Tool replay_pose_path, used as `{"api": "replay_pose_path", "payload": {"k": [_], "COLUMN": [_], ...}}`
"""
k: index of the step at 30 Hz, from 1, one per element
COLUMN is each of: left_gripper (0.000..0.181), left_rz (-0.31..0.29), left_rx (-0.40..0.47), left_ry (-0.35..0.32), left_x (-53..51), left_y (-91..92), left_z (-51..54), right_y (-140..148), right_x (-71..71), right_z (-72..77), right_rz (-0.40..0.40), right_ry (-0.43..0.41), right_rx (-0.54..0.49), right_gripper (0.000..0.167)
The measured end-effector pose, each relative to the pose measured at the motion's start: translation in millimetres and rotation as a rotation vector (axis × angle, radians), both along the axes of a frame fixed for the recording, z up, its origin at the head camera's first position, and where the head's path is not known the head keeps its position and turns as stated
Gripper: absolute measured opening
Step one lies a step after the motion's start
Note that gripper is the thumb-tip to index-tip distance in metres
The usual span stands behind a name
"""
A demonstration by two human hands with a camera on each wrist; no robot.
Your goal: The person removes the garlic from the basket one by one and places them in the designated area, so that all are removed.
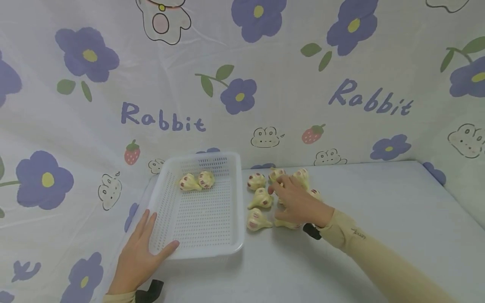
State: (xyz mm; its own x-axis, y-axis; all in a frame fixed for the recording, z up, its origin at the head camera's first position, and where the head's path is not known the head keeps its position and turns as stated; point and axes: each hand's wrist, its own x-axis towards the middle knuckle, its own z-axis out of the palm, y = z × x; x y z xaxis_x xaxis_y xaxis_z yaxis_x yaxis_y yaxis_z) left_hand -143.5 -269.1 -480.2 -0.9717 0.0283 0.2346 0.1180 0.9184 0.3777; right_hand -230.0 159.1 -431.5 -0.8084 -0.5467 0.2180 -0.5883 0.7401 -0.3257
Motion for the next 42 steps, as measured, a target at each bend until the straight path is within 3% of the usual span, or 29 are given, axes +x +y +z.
{"api": "replay_pose_path", "payload": {"k": [5,12,17,23,36,42], "left_gripper": [0.107,0.107,0.107,0.106,0.107,0.106], "left_rz": [-0.001,0.0,-0.003,-0.017,-0.001,0.001], "left_rx": [-0.005,-0.008,-0.016,-0.009,-0.014,-0.022], "left_ry": [0.005,0.002,0.001,0.012,-0.032,-0.026], "left_x": [-1.0,-1.0,-0.8,-0.9,0.9,1.6], "left_y": [-0.4,-0.6,-1.1,-1.6,0.1,-0.4], "left_z": [-0.6,-0.4,0.1,0.1,3.5,4.7], "right_y": [-20.0,-50.2,-72.4,-98.5,-147.8,-159.9], "right_x": [-2.9,-7.8,-16.0,-28.0,-53.6,-64.1], "right_z": [14.1,32.7,39.8,40.0,41.2,39.8], "right_rz": [0.046,0.083,0.074,0.084,0.078,0.079], "right_ry": [0.021,-0.057,-0.067,-0.113,-0.109,-0.105], "right_rx": [0.019,0.031,0.07,0.088,0.209,0.213], "right_gripper": [0.041,0.046,0.047,0.049,0.056,0.057]}}
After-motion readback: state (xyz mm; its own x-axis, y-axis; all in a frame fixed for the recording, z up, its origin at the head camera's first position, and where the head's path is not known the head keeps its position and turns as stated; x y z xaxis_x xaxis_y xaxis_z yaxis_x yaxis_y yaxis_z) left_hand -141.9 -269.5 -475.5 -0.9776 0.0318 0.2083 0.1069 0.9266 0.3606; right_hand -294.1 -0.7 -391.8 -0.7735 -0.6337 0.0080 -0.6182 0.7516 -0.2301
